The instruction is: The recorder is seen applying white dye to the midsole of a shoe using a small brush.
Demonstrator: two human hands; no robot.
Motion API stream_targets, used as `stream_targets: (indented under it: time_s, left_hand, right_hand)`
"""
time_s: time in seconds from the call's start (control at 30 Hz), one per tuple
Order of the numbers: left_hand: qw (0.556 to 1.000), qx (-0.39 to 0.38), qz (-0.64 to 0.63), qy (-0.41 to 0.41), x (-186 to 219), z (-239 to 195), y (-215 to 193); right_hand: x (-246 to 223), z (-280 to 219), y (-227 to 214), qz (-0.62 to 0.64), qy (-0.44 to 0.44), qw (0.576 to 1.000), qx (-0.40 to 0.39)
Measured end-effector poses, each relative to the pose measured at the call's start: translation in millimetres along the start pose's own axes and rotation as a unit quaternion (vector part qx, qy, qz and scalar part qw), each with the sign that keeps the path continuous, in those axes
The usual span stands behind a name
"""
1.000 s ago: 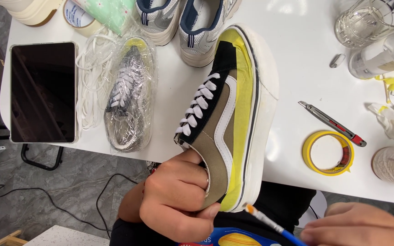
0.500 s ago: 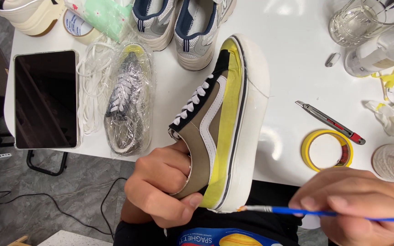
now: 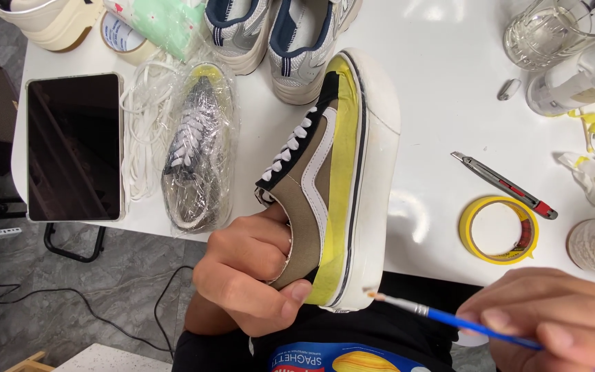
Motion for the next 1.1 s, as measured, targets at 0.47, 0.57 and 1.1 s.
stream_targets:
  time_s: [0.47, 0.57, 1.1]
  left_hand:
    - [1.000, -0.002, 0.001, -0.016, -0.2, -0.6, 0.3]
    - [1.000, 0.001, -0.003, -0.018, 0.4, -3.3, 0.0]
    - [0.998, 0.011, -0.057, -0.012, -3.0, -9.1, 1.4]
  right_hand:
    - [-10.2, 23.1, 29.6, 0.021, -0.035, 0.983, -0.178]
    - [7.3, -4.7, 24.4, 0.042, -0.006, 0.989, 0.144]
    - [22.2, 6.4, 21.5, 0.186, 0.056, 0.955, 0.226]
Point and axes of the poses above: each hand's wrist, its own z-axis towards the middle knuckle, its own y-axis out of the palm, x = y × z, the point moved 5 cm from there along z, towards the middle knuckle, and after that the axes turned 8 degrees about z, right-handed, at the moved point
